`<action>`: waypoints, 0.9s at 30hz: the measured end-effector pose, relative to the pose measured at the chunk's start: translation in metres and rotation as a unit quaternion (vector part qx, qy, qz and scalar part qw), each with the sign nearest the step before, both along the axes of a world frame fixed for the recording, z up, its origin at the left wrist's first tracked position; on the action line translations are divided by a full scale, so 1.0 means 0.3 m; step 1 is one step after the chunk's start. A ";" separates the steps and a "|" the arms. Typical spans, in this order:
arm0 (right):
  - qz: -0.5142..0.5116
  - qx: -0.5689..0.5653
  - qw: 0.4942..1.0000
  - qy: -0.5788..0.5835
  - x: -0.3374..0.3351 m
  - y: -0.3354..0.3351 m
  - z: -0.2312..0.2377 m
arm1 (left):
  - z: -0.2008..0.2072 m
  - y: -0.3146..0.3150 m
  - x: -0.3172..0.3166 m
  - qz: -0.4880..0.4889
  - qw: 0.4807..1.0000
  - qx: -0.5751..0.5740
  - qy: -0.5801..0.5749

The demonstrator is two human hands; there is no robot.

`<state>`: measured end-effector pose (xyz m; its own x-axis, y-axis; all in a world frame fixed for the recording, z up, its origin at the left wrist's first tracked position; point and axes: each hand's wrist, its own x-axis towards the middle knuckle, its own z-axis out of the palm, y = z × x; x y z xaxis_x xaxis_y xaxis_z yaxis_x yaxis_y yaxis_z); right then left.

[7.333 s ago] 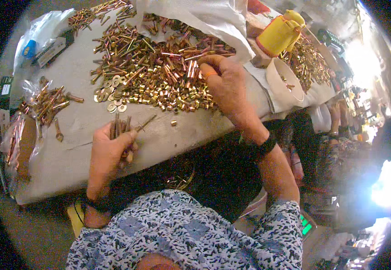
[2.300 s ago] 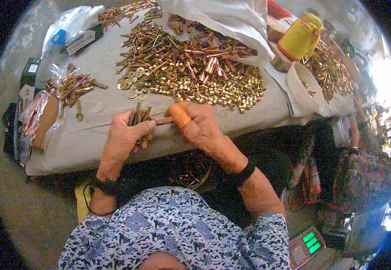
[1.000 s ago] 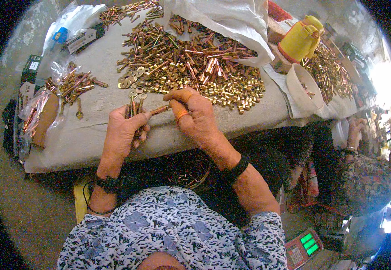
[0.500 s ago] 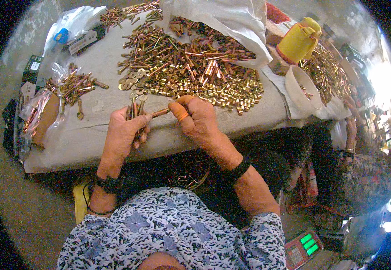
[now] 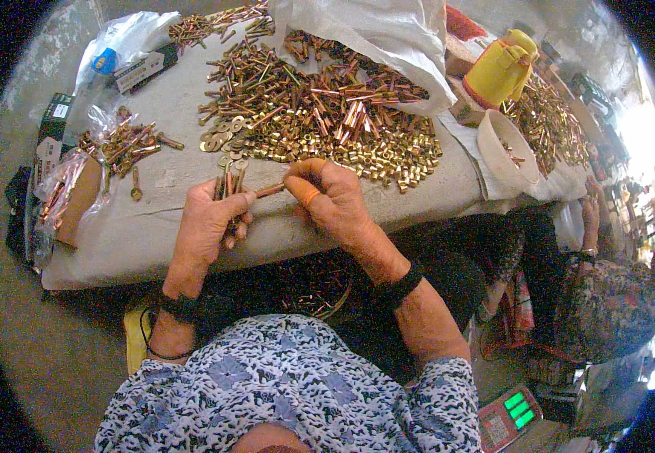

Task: Sorting and inspecting small metal pins and washers on a workbench.

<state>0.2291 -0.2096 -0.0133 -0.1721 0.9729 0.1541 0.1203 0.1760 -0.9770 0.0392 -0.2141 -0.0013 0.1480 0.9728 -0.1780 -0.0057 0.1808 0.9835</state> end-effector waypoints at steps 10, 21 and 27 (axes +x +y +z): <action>-0.069 0.137 0.987 -0.054 -0.018 0.013 -0.036 | -0.004 0.003 -0.003 -0.008 1.000 0.005 -0.023; -0.094 0.391 0.901 -0.163 -0.001 0.041 -0.010 | -0.011 0.004 -0.003 -0.004 1.000 0.008 -0.018; -0.162 0.272 0.937 -0.147 0.005 0.025 -0.048 | -0.016 0.005 -0.006 -0.009 1.000 0.009 -0.019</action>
